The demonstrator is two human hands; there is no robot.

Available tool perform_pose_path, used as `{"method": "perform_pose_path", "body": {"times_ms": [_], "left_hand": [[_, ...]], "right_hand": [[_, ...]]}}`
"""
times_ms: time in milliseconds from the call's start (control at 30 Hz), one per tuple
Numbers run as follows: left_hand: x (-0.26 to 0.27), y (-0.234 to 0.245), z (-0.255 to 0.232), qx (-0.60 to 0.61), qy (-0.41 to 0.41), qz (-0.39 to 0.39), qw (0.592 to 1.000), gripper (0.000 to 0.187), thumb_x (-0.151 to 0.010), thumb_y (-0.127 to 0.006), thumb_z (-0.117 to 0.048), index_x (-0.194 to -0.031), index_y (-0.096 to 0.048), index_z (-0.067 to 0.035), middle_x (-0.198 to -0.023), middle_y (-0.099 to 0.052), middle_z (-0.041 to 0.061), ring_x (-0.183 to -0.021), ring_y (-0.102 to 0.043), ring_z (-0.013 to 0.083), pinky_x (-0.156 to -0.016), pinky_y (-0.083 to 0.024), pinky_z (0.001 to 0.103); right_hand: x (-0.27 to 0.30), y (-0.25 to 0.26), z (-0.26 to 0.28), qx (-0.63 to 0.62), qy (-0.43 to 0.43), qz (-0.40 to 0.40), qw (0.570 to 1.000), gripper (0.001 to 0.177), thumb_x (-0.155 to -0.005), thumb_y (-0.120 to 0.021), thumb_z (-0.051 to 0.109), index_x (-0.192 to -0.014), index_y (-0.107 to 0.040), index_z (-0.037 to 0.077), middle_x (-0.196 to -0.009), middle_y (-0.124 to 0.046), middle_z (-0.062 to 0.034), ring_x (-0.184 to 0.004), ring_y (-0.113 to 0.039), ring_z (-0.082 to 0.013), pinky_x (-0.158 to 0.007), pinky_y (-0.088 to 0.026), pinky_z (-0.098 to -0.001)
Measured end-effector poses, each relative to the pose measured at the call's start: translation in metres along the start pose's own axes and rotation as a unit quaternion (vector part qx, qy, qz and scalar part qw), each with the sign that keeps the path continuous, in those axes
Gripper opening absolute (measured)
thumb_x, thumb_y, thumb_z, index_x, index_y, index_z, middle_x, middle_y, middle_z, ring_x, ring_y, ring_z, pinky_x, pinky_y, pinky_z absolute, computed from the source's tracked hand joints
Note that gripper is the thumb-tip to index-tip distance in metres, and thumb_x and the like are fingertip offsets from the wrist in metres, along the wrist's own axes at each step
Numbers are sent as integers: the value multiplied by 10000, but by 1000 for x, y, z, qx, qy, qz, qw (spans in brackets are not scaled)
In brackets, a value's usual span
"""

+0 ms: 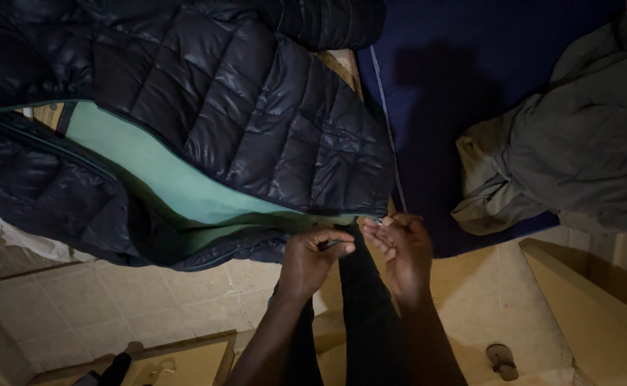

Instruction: The person is zipping up a dark blue puffer jacket.

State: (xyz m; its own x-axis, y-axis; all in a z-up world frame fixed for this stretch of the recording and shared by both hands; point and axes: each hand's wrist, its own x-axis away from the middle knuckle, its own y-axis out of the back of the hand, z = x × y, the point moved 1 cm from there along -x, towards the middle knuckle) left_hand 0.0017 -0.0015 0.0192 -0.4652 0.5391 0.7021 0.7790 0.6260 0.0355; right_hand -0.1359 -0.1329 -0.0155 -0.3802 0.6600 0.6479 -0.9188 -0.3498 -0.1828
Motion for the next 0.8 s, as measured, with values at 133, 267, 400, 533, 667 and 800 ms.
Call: {"method": "perform_pose_path", "body": {"times_ms": [133,267,400,533,667,800], "left_hand": [[-10,-7,27,22,-28,78,996,302,-881,-793,-193,-1167,-776,-96,-969,-772,41,-866,-683,123,-799,-538,284],[-32,-22,39,297,34,110,948,268,-958,-744,-232,-1098,-754,-4,-991,-773,21,-915,-691,85,-857,-530,258],[-39,-32,23,367,105,38,923,250,-948,-742,-242,-857,-706,-13,-799,-747,67,-740,-682,121,-740,-546,271],[-37,-45,22,314,-26,-88,945,352,-915,-814,-146,-667,-616,5,-669,-676,68,-593,-581,108,-571,-469,279],[-31,-52,14,278,-38,-141,949,372,-926,-804,-151,-658,-600,7,-695,-703,69,-626,-577,72,-581,-470,268],[-16,-48,-10,135,-55,-184,972,364,-913,-793,-196,-647,-651,7,-650,-721,73,-570,-591,82,-535,-460,270]], "right_hand": [[1,-1,-5,-113,-41,66,991,92,-973,-659,68,-1017,-585,35,-994,-739,-189,-952,-753,-273,-903,-609,-425],[-1,25,-35,-85,-12,91,992,120,-1015,-687,19,-1097,-600,14,-948,-686,-151,-908,-692,-228,-858,-553,-379],[8,-2,-5,-19,0,101,995,114,-1025,-670,20,-1102,-589,-4,-952,-702,-163,-901,-701,-225,-835,-545,-347],[16,-16,5,58,13,68,996,96,-975,-631,62,-1045,-585,16,-959,-746,-181,-883,-758,-253,-798,-616,-374],[14,-8,-12,57,40,17,997,111,-980,-642,55,-1057,-587,-4,-949,-722,-176,-868,-739,-248,-755,-607,-365],[5,-2,-17,68,38,28,997,163,-983,-632,42,-1122,-609,-41,-981,-730,-166,-866,-723,-224,-740,-593,-351]]}}
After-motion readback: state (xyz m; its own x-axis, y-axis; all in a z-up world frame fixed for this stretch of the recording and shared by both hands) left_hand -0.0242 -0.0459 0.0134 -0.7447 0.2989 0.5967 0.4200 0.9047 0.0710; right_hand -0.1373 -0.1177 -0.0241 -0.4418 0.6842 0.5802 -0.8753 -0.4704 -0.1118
